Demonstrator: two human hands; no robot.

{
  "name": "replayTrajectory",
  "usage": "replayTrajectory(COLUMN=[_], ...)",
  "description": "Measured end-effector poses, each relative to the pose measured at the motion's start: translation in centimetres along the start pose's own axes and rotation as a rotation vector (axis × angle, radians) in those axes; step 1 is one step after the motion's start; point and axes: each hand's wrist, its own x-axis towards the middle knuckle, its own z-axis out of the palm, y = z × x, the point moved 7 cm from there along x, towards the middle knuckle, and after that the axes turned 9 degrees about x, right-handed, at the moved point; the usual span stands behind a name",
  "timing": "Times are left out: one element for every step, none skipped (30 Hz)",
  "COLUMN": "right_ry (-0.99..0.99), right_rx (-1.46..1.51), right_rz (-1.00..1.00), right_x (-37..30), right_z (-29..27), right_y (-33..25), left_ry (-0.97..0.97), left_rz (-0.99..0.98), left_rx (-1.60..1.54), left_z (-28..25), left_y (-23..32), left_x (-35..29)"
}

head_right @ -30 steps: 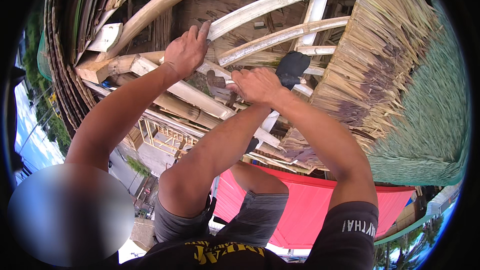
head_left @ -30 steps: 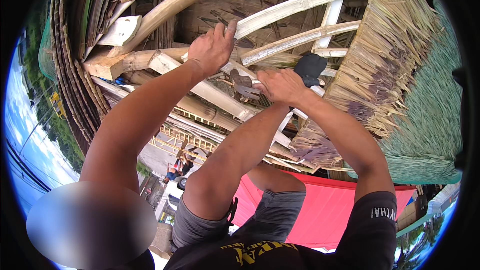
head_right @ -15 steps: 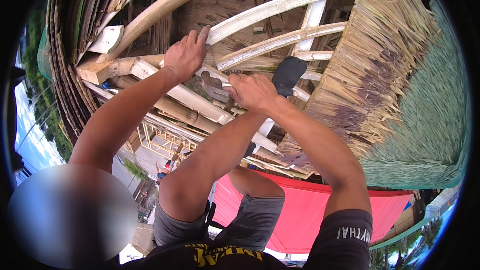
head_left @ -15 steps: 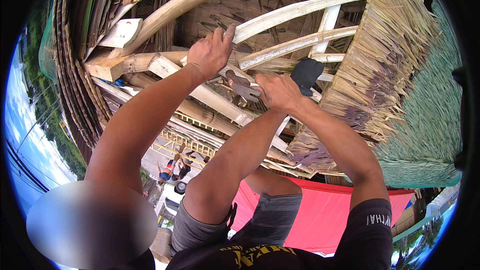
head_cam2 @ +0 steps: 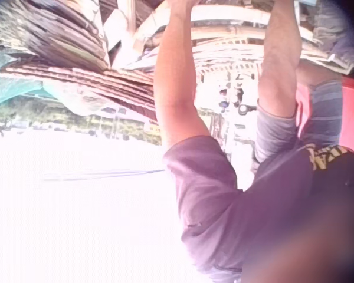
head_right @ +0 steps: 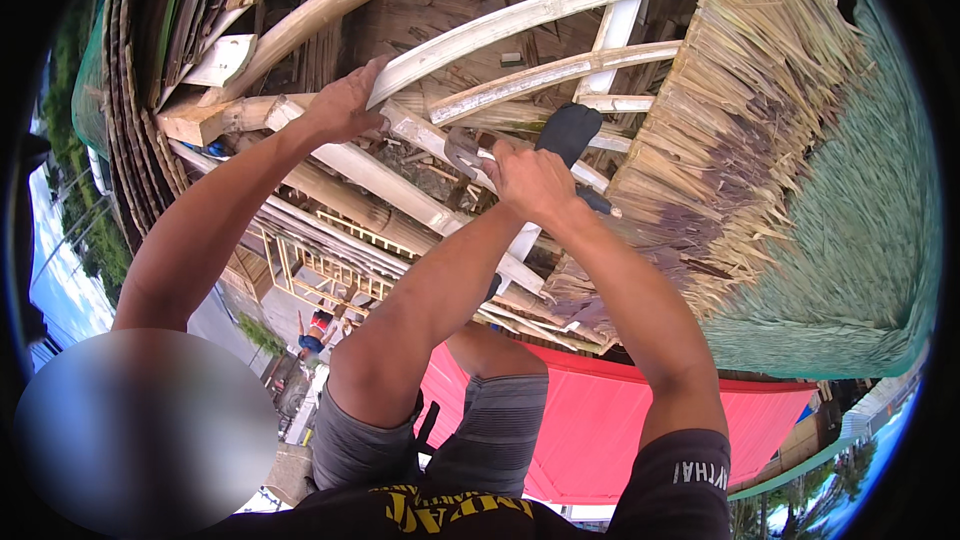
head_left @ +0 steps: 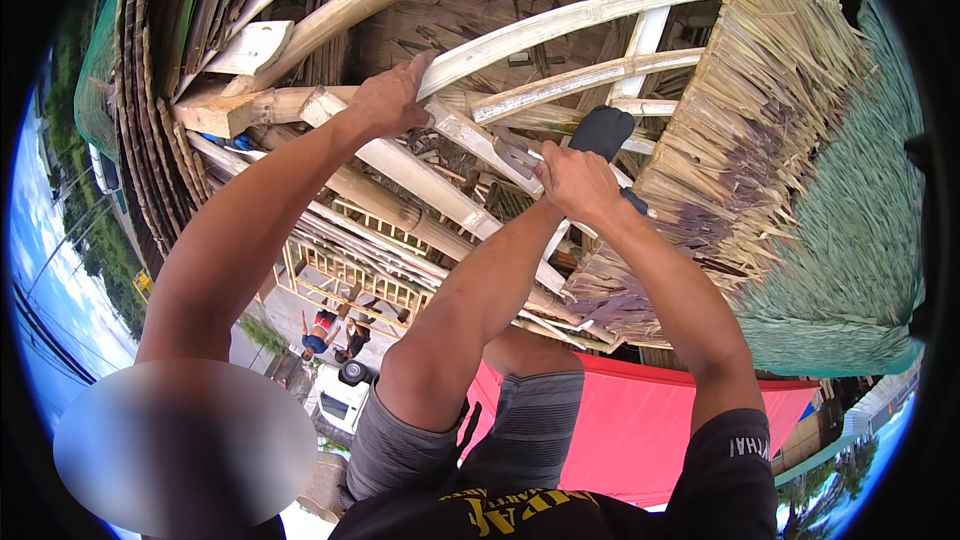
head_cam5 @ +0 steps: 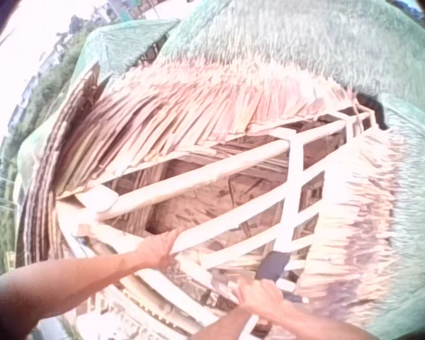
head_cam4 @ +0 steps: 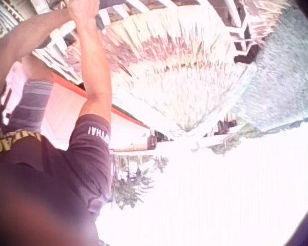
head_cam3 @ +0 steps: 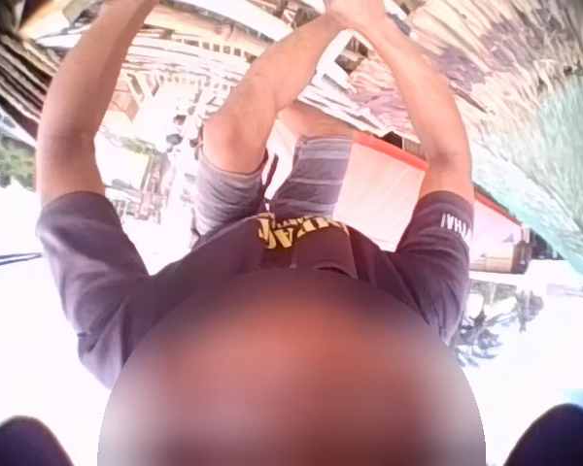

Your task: The person installs thatch roofing material on a wooden roof frame. They position bundles of dried palm leaves over the rafters, then use a hammer and nails to secure the thatch to the wooden structure.

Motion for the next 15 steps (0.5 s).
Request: replayTrajectory(right_ry=[0.016, 0.0, 0.032, 0.015, 0.033, -0.044, -0.145, -0.161, -0.156, -0.209, -0.117, -0.148, -0.113, -0.159, -0.171], right_rx=[-0.003, 0.052, 0.112, 0.18, 0.261, 0.101, -0.052, -0.241, -0.145, -0.067, -0.031, 0.023, -0.013, -0.079, -0.171], right_rz=[-0.048, -0.214, -0.395, -0.649, -0.896, -0.65, -0.45, -0.248, -0.227, -0.204, -0.385, -0.59, -0.5, -0.407, -0.259], right_x=[-0.4, -0.6, -0.8, -1.3, -1.1, 1.3, 2.6, 3.9, 4.1, 4.3, 3.9, 3.1, 3.2, 3.5, 3.6], right_z=[-0.5, -0.9, -1.6, -2.0, -2.7, -1.9, -1.0, -0.8, -0.8, -0.5, -1.0, -0.9, -0.8, -0.4, -0.1], right_y=[-0.7, -2.5, -4.3, -6.7, -8.4, -7.8, -6.9, -5.6, -5.6, -5.3, -6.3, -7.3, -6.5, -5.5, -4.3], left_ry=[0.015, 0.006, -0.005, 0.003, 0.023, 0.052, 0.087, 0.096, 0.131, 0.138, 0.151, 0.152, 0.142, 0.173, 0.143], left_rz=[0.028, 0.003, -0.023, -0.031, -0.062, -0.069, -0.05, -0.056, -0.055, -0.073, -0.08, -0.062, -0.07, -0.078, -0.083], left_rx=[-0.078, -0.108, -0.139, -0.178, -0.124, -0.082, -0.046, -0.052, -0.058, -0.059, -0.084, -0.097, -0.101, -0.109, -0.119], left_z=[-0.2, -0.2, 0.0, 0.1, 0.1, -0.1, -0.2, -0.3, -0.5, -0.5, -0.6, -0.5, -0.4, -0.4, 0.0], left_y=[0.1, -0.2, -0.2, -0.1, -0.2, -0.1, 0.2, 0.2, 0.3, 0.2, 0.1, 0.2, 0.1, 0.1, 0.0], left_x=[0.0, 0.0, 0.1, 0.3, 0.4, 0.5, 0.6, 0.6, 0.6, 0.5, 0.4, 0.4, 0.4, 0.3, 0.4])
